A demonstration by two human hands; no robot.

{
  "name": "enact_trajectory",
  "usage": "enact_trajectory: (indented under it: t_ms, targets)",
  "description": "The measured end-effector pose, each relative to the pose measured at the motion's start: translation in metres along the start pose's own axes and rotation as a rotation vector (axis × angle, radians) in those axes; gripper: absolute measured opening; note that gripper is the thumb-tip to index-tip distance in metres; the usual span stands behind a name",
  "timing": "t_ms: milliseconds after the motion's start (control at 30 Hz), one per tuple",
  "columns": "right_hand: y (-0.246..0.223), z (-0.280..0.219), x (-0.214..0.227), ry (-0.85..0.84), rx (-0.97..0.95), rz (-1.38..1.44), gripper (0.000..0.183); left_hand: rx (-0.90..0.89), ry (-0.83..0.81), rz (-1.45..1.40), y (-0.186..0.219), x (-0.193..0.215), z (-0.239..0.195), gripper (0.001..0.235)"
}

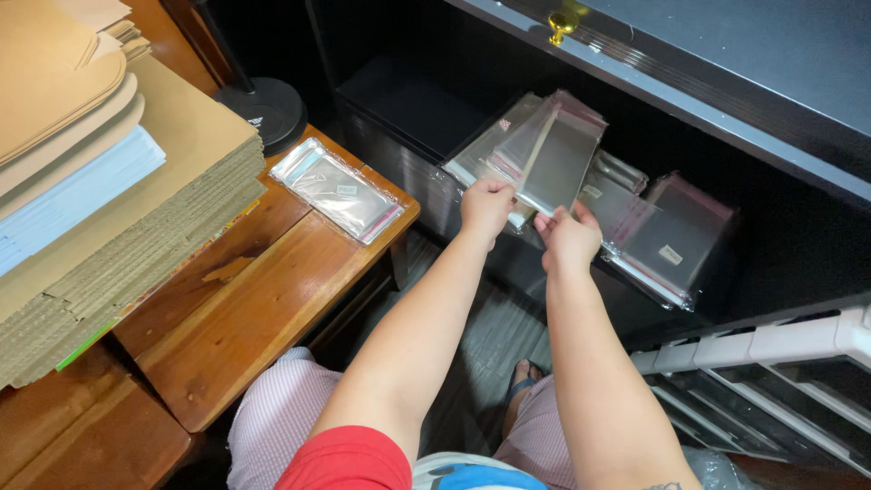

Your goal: The person sorts through small plastic packaging sleeves from a dark shelf, placing stacks of them onto a wooden bench alongside flat cardboard boxes.

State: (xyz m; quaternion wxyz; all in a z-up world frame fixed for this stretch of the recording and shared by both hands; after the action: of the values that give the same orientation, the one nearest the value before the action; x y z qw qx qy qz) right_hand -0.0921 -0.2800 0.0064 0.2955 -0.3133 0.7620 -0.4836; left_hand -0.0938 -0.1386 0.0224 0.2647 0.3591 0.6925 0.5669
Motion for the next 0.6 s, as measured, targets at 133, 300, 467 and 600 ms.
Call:
enact_trajectory:
  t_ms: [133,300,467,600]
  targets:
    - [0.000,-0.019,0.012,-0.010,-0.014,0.024,0.043,0.018,-0.015,-0.032,0.014,0.009,-0.010,0.025]
    - [-0.016,-0.060,0.026,-0.024,-0.007,-0.037,0.038,0.017,-0.053,-0.034,0.022,0.021,-0.013,0.050]
    - [0.000,-0.058,0.036,-0.052,0.069,-0.059,0.039,0.035,-0.110,-0.038,0.024,0.044,-0.020,0.060]
    - [-0.007,-0.083,0.029,-0.093,0.195,-0.087,0.035,0.045,-0.127,-0.153,0.043,0.073,-0.025,0.063]
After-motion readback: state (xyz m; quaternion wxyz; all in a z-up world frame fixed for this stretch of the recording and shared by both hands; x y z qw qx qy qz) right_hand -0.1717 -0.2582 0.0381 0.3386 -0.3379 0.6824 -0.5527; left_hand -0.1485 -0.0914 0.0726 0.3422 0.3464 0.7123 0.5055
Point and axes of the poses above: each hand's wrist, its own z-axis towards the middle knuckle, its own x-axis out of the back of the hand, y = z × x, the point moved 1 cm from there along z, towards the middle knuckle, and after that the axes turned 10 degrees about y, right-handed, at the moved point
